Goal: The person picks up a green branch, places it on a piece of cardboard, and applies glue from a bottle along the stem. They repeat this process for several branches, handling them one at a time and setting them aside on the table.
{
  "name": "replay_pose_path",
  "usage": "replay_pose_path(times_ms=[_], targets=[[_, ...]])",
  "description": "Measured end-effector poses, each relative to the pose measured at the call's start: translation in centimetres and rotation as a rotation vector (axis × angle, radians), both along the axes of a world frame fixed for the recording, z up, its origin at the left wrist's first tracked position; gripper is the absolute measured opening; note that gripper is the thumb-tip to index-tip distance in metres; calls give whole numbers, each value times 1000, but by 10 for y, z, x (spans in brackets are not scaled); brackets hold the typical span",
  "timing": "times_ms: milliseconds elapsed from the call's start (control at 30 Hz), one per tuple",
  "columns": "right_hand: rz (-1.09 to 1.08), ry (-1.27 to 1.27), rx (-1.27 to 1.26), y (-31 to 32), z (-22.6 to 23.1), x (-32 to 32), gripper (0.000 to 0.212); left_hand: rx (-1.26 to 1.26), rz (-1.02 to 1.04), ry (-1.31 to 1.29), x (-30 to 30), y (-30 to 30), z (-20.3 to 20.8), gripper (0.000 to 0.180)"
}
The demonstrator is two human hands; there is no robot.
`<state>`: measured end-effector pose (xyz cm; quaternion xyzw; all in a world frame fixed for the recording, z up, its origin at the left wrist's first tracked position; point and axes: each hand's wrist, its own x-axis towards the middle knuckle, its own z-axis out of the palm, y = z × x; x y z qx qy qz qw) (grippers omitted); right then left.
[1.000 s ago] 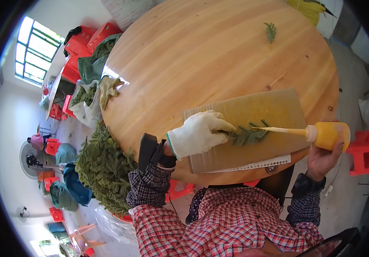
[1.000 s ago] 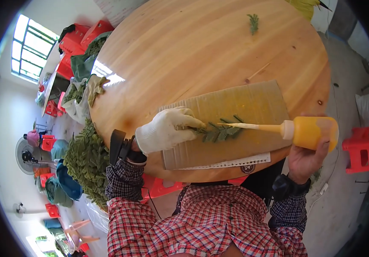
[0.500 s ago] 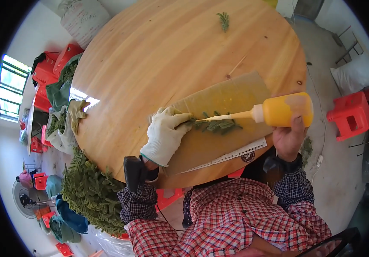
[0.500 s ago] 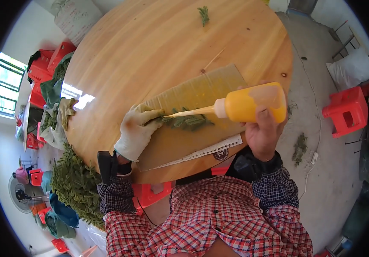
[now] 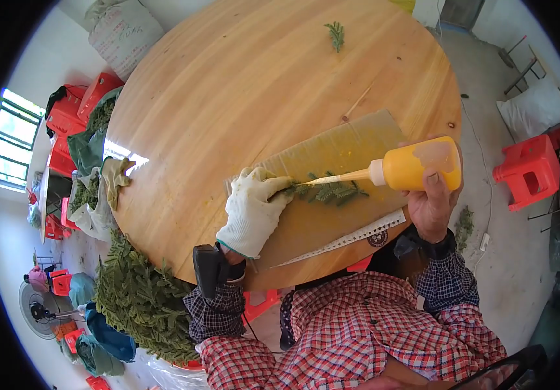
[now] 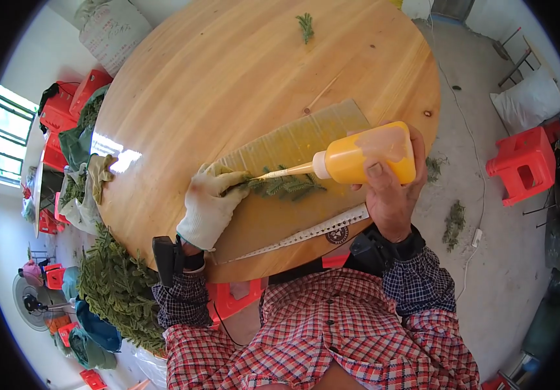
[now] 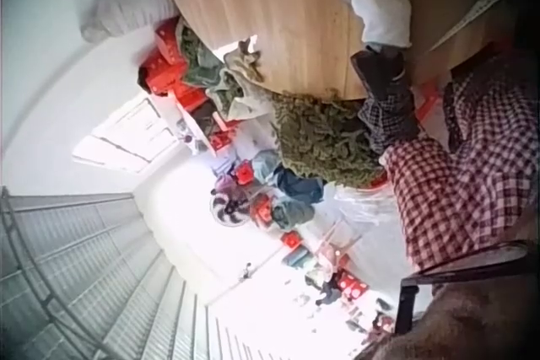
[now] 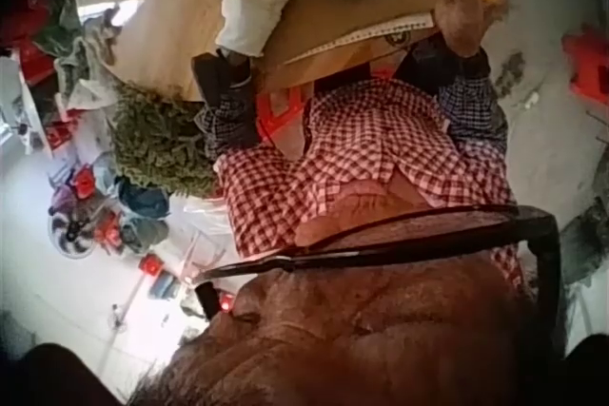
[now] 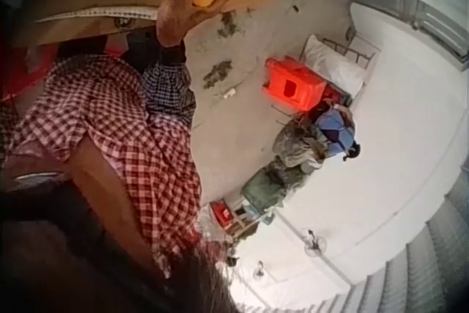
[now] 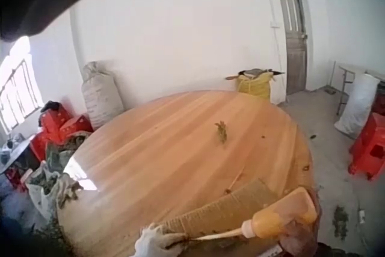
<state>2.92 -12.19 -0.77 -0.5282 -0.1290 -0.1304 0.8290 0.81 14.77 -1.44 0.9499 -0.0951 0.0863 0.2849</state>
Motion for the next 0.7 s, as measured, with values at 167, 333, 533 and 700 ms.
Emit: replay_pose_path(times_ms=[167,333,533,700], targets=[[22,35,-28,4,2,2,45,-25,25,76,0,2,-7,19],[15,66,-36,5,3,-1,45,-1,2,-2,1,0,-3,21],[-26,47,-28,-5,-2,-4,47,38,16,-45,0,-1,-3,19],[-32,46,-14,-15,-4,-12,47,-58,63,-38,-1,-5,1,17]])
